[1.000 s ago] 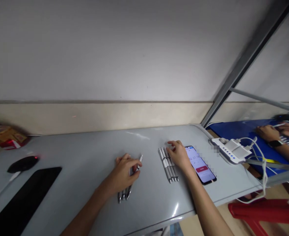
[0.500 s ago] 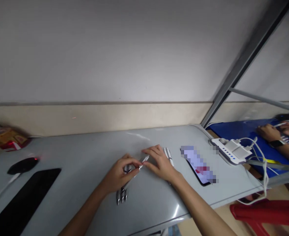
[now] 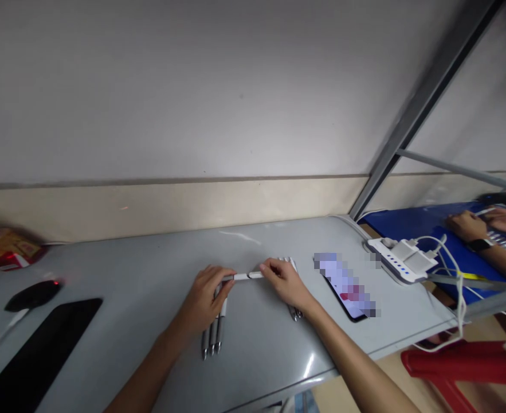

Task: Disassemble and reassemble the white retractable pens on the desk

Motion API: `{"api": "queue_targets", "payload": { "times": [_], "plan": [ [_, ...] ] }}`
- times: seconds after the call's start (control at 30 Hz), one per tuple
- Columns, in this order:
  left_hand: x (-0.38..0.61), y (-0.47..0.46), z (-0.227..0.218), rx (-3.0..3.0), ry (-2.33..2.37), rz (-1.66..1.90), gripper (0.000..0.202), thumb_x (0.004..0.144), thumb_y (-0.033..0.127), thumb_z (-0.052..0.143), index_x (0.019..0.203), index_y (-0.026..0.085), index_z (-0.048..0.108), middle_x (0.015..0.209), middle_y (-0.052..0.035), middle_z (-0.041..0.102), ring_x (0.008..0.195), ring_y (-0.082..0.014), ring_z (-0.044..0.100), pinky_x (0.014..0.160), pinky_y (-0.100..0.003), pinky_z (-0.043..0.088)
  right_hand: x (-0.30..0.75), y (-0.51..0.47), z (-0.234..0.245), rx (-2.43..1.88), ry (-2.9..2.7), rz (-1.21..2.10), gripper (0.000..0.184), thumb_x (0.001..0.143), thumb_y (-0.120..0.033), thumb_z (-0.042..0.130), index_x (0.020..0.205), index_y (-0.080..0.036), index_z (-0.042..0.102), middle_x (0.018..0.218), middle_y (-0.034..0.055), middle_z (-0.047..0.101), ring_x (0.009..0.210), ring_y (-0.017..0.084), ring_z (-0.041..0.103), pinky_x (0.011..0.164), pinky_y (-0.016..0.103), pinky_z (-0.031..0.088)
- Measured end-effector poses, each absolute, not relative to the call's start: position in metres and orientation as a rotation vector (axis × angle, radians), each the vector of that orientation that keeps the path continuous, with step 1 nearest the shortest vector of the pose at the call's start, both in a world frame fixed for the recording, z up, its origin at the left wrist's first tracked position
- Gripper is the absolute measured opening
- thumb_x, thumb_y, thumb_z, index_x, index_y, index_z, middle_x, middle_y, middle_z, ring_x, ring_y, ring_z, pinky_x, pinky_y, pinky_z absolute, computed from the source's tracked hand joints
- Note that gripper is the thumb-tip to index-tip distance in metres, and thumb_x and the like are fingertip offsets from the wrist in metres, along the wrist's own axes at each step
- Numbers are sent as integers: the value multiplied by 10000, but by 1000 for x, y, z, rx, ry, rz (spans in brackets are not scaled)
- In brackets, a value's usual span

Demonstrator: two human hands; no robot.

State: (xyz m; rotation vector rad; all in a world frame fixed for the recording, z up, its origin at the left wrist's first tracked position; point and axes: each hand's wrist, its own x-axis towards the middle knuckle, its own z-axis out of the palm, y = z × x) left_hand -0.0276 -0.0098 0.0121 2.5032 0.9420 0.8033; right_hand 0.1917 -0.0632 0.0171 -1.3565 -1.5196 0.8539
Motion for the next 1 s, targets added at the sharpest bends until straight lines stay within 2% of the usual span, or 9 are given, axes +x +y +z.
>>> {"api": "queue_targets", "payload": {
  "times": [0.1, 0.37, 0.77, 1.0],
  "plan": [
    [-27, -11, 12, 2537, 924, 778, 194, 945, 292, 419, 1017, 206, 577, 873, -28, 606, 853, -177, 547, 811, -320, 414, 193, -65, 17, -1364, -1628, 914, 407, 916, -467, 432, 666, -169, 551, 577, -45, 381, 547, 93, 333, 521, 223, 241],
    [-26, -12, 9, 2617, 933, 726, 195, 961, 280, 377, 1022, 209, 549, 900, -27, 608, 870, -187, 522, 816, -353, 377, 193, -66, 17, -1336, -1637, 1073, 440, 925, -502, 415, 717, -154, 586, 565, -49, 365, 523, 82, 313, 492, 219, 237],
    [-23, -16, 9, 2590, 954, 706, 204, 977, 263, 323, 1008, 205, 516, 919, -35, 573, 899, -193, 508, 843, -354, 380, 192, -64, 16, -1300, -1533, 1173, 485, 907, -558, 428, 760, -149, 643, 557, -43, 400, 514, 79, 336, 490, 219, 250],
    [-24, -16, 10, 2668, 989, 685, 217, 978, 241, 312, 1009, 206, 523, 910, -28, 579, 880, -195, 495, 810, -359, 340, 194, -65, 15, -1320, -1514, 1223, 525, 901, -575, 427, 663, -141, 602, 514, -37, 421, 476, 77, 337, 478, 229, 248]
  ]
}}
